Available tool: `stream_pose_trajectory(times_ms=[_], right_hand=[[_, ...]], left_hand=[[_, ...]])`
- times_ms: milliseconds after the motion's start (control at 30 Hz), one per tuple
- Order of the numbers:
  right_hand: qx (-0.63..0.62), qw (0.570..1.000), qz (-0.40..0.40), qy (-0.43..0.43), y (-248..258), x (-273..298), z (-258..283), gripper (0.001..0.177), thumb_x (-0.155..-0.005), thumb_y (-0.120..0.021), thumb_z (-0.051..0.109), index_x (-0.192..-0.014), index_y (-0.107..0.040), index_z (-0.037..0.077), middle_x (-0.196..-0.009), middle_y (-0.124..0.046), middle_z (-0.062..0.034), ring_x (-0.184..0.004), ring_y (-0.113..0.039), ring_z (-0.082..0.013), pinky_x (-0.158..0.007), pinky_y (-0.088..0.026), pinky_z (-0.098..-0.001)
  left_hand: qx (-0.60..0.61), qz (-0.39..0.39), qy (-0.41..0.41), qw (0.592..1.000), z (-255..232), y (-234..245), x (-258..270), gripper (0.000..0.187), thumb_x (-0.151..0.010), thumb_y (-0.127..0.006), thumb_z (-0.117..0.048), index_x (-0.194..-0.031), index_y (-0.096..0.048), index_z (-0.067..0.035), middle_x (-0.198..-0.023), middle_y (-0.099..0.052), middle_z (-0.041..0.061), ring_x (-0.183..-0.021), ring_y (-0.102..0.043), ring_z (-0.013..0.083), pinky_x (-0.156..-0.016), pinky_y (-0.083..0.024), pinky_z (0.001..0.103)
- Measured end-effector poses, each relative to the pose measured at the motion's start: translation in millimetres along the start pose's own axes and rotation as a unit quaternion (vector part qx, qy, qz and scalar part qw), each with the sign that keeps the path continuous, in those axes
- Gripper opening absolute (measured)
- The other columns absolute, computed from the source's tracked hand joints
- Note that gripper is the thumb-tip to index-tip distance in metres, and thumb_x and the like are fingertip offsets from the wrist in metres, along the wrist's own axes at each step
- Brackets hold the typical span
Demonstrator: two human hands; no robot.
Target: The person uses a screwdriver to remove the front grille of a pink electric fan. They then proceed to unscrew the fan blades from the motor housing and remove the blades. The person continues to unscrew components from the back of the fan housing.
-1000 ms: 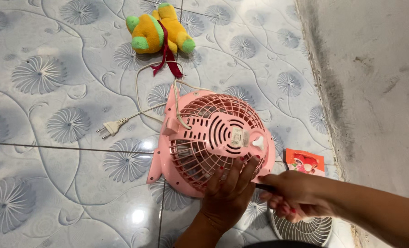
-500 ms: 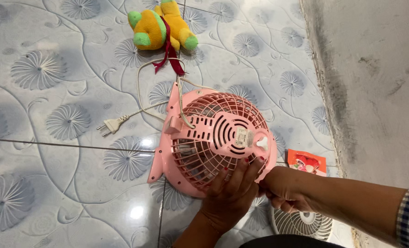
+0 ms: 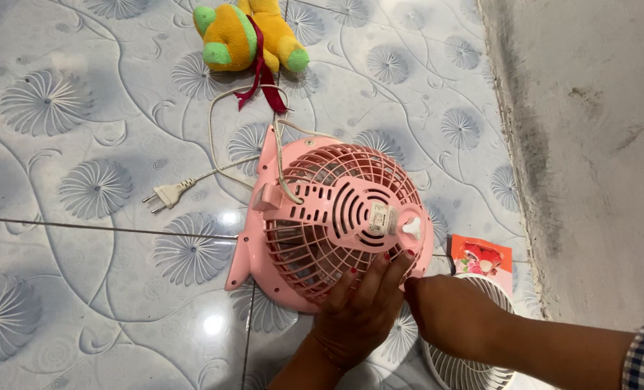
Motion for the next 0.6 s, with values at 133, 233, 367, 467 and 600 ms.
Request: stream_pose_trajectory(times_ms=[133,233,367,467,600], right_hand=[[0.126,0.987,0.009,0.098,-1,6,8,0.026,-0.090,-0.054,0.011,-0.115,-0.058,0.004,-0.088,-0.071,-0.0160,-0.081,-0.071,-0.0352,-0.068,-0.058,-0.0456],[0.240,0.938,-0.028,0.246,-4,3,8,0.028,-0.082,-0.060,0.006,-0.110,-0.060,0.003,-0.084,-0.069,-0.0122,-0.074,-0.070,-0.0323,-0.058,-0.057,-0.0449],[0.389,0.835,-0.060,0.384,-4,-4,8,0.011,-0.087,-0.061,0.007,-0.093,-0.061,-0.002,-0.076,-0.064,-0.0100,-0.066,-0.067,-0.0289,-0.050,-0.054,-0.0423],[0.409,0.824,-0.076,0.385,2,-1,9,0.013,-0.097,-0.057,0.009,-0.096,-0.061,-0.003,-0.075,-0.064,-0.0104,-0.066,-0.067,-0.0279,-0.054,-0.054,-0.0415],[0.257,0.896,-0.198,0.304,10,17,17,0.020,-0.090,-0.059,0.015,-0.103,-0.063,-0.001,-0.080,-0.066,-0.0129,-0.069,-0.069,-0.0289,-0.053,-0.054,-0.0417]], left_hand=[[0.001,0.000,-0.005,1.000,0,-1,1,0.021,-0.110,-0.050,-0.030,-0.110,-0.070,-0.025,-0.159,-0.053,-0.003,-0.147,-0.041,0.0157,-0.123,-0.019,0.041],[-0.006,-0.018,-0.003,1.000,0,-2,1,0.021,-0.118,-0.052,-0.035,-0.111,-0.069,-0.023,-0.160,-0.052,-0.003,-0.147,-0.040,0.0170,-0.126,-0.019,0.041],[-0.008,-0.003,-0.008,1.000,-1,-3,2,0.020,-0.112,-0.050,-0.031,-0.113,-0.069,-0.025,-0.159,-0.052,-0.002,-0.147,-0.040,0.0178,-0.125,-0.018,0.042],[-0.013,-0.001,-0.009,1.000,0,-4,1,0.018,-0.111,-0.051,-0.030,-0.110,-0.068,-0.025,-0.159,-0.052,-0.004,-0.146,-0.040,0.0174,-0.126,-0.018,0.042],[-0.003,-0.003,-0.002,1.000,-1,-6,4,0.017,-0.112,-0.052,-0.030,-0.110,-0.068,-0.026,-0.159,-0.052,-0.004,-0.147,-0.039,0.0166,-0.126,-0.017,0.043]])
Point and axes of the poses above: each hand's wrist, its own x-axis away from the middle knuckle, its own y-axis out of the back of the hand, z = x × y, the point moved 5 cm from there along -x, towards the middle knuckle
